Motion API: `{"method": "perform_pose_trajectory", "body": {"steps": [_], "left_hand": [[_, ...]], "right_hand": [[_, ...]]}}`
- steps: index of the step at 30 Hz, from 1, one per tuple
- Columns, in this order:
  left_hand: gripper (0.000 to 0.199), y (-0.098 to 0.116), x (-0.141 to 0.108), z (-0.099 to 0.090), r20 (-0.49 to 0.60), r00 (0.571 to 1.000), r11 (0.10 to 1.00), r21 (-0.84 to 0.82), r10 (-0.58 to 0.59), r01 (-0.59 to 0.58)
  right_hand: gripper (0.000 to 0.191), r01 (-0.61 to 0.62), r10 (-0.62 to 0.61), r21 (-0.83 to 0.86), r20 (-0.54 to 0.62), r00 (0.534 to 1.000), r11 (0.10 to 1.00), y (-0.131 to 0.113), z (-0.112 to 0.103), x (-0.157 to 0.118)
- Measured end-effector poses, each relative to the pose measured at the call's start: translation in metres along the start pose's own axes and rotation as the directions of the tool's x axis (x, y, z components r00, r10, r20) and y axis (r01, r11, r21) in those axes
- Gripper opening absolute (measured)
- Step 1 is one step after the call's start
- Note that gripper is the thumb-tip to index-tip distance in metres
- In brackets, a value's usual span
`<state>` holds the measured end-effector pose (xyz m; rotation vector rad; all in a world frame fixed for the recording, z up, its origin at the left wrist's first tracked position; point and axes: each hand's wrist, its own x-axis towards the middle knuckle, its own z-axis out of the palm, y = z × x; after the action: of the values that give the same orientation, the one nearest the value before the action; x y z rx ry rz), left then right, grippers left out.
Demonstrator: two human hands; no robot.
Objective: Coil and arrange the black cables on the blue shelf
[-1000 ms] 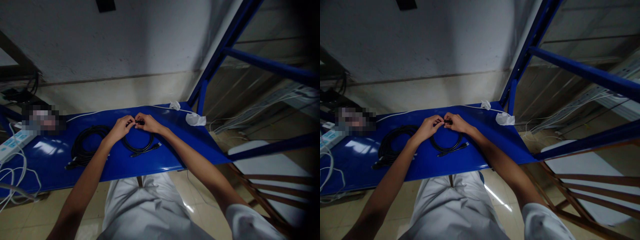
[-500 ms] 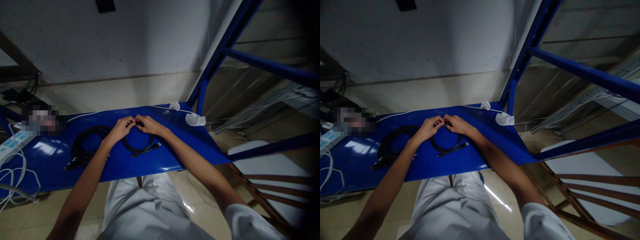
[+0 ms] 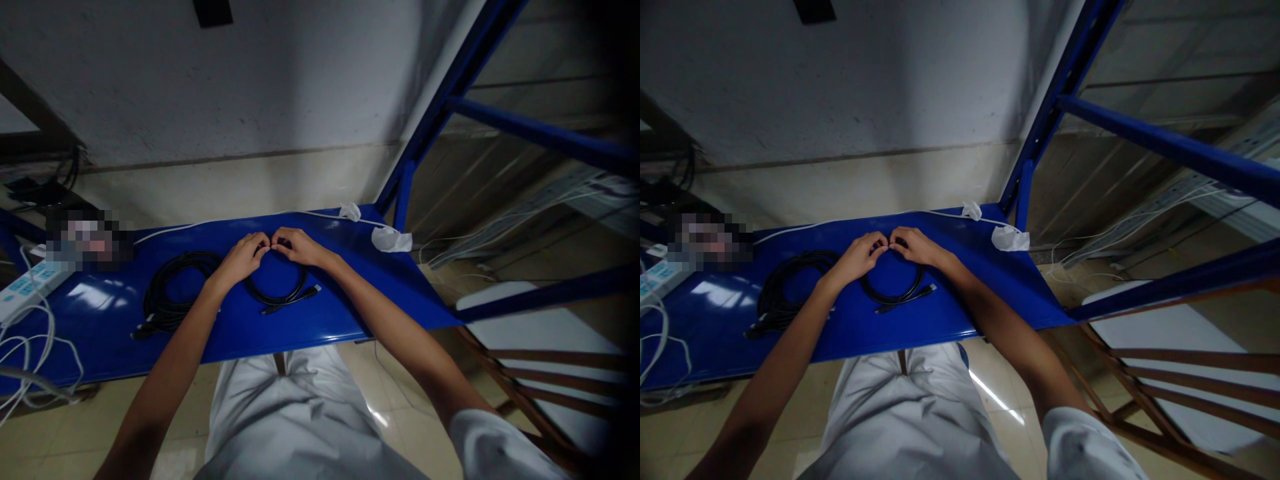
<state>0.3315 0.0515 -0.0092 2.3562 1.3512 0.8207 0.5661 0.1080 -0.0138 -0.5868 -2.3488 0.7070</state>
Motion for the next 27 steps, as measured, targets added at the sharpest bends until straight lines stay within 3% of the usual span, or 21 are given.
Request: {"method": "perform_pose_trajectory", "body": {"steps": [4, 13, 19, 27], "left_hand": [[0.008, 0.004, 0.0, 0.0, -0.012, 1.0, 1.0, 0.003, 0.002, -0.002], [0.011, 0.004, 0.001, 0.001, -0.027, 0.998, 0.997, -0.06, 0.049, -0.051], [0.01, 0.001, 0.003, 0.005, -0.054, 0.998, 0.997, -0.062, 0.031, -0.034], [0.005, 0.005, 0.002, 0.007, -0.089, 0.995, 0.996, -0.079, -0.042, 0.035]], "right_hand": [[0.01, -0.076, 0.082, 0.098, -0.062, 0.995, 0.992, -0.001, 0.003, 0.001], [0.011, -0.087, 0.116, 0.229, -0.113, 0.987, 0.97, 0.006, 0.009, 0.001], [0.022, -0.192, 0.27, 0.411, -0.14, 0.953, 0.891, 0.01, 0.013, 0.002], [0.033, -0.223, 0.325, 0.525, -0.108, 0.94, 0.822, 0.007, 0.016, 0.005]]}}
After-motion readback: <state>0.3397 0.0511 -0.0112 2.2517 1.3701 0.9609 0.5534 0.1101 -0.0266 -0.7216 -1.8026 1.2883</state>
